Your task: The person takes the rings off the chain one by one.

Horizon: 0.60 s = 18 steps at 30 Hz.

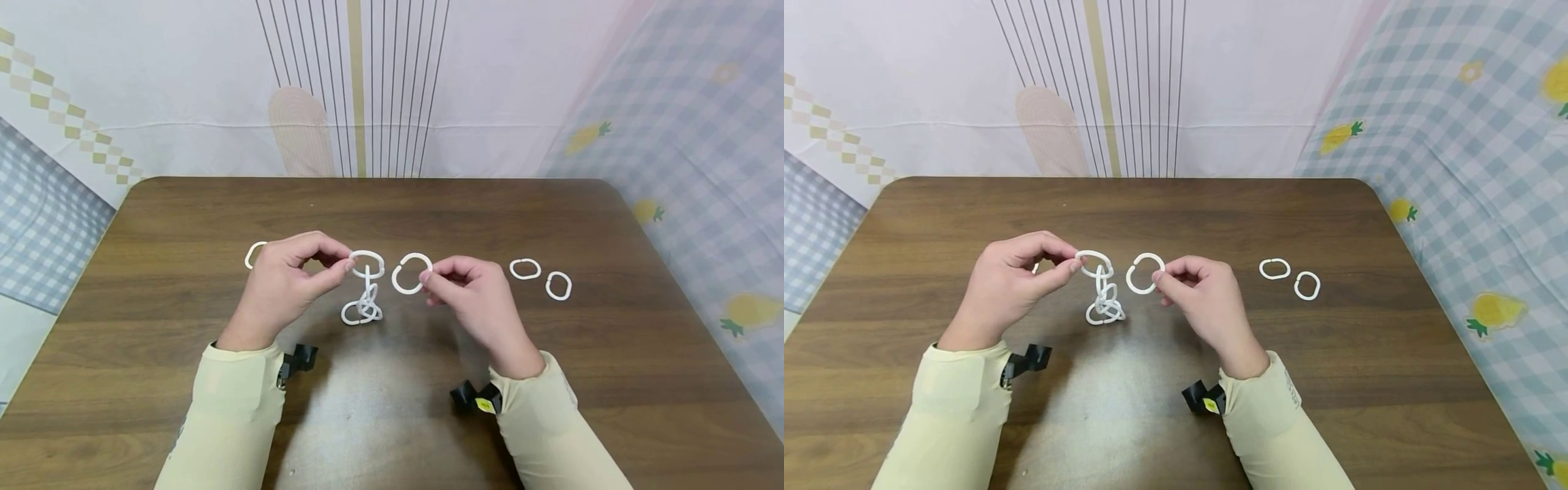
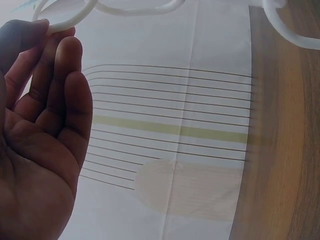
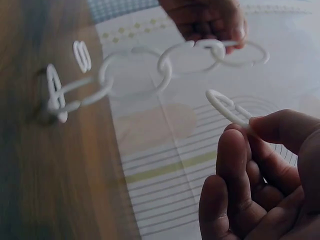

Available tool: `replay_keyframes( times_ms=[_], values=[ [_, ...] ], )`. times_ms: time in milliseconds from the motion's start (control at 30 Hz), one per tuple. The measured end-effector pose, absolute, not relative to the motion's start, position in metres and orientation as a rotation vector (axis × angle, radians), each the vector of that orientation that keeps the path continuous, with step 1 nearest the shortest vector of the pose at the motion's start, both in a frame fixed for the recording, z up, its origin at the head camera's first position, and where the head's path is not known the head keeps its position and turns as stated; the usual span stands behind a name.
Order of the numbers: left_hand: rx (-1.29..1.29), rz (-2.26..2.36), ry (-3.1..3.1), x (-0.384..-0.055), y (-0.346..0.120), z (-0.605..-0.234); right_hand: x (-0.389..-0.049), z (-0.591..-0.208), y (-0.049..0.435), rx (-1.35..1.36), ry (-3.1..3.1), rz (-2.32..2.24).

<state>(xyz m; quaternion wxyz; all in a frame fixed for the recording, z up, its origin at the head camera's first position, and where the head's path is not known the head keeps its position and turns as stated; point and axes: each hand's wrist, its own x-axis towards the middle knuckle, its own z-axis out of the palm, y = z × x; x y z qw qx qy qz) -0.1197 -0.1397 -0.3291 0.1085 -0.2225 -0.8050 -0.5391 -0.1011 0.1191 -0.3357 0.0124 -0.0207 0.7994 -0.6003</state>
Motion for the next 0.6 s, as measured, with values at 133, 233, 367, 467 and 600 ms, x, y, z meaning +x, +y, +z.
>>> replay_keyframes(
  times_ms=[133,233,367,467,600],
  values=[
    [-0.652,-1.597,-2.364,-0.119,-0.140,-0.329,-0.106,-0.339,0.124,-0.014,2.569,-1.801],
    [-0.653,-1.600,-2.362,-0.119,-0.139,-0.328,-0.110,-0.340,0.129,0.023,2.649,-1.719],
    [-0.654,-1.609,-2.361,-0.119,-0.139,-0.329,-0.115,-0.344,0.136,0.042,2.755,-1.593],
    [-0.658,-1.616,-2.357,-0.119,-0.139,-0.329,-0.119,-0.348,0.142,0.050,2.816,-1.518],
    [-0.664,-1.614,-2.358,-0.118,-0.139,-0.329,-0.123,-0.353,0.150,0.074,2.857,-1.452]
  ],
)
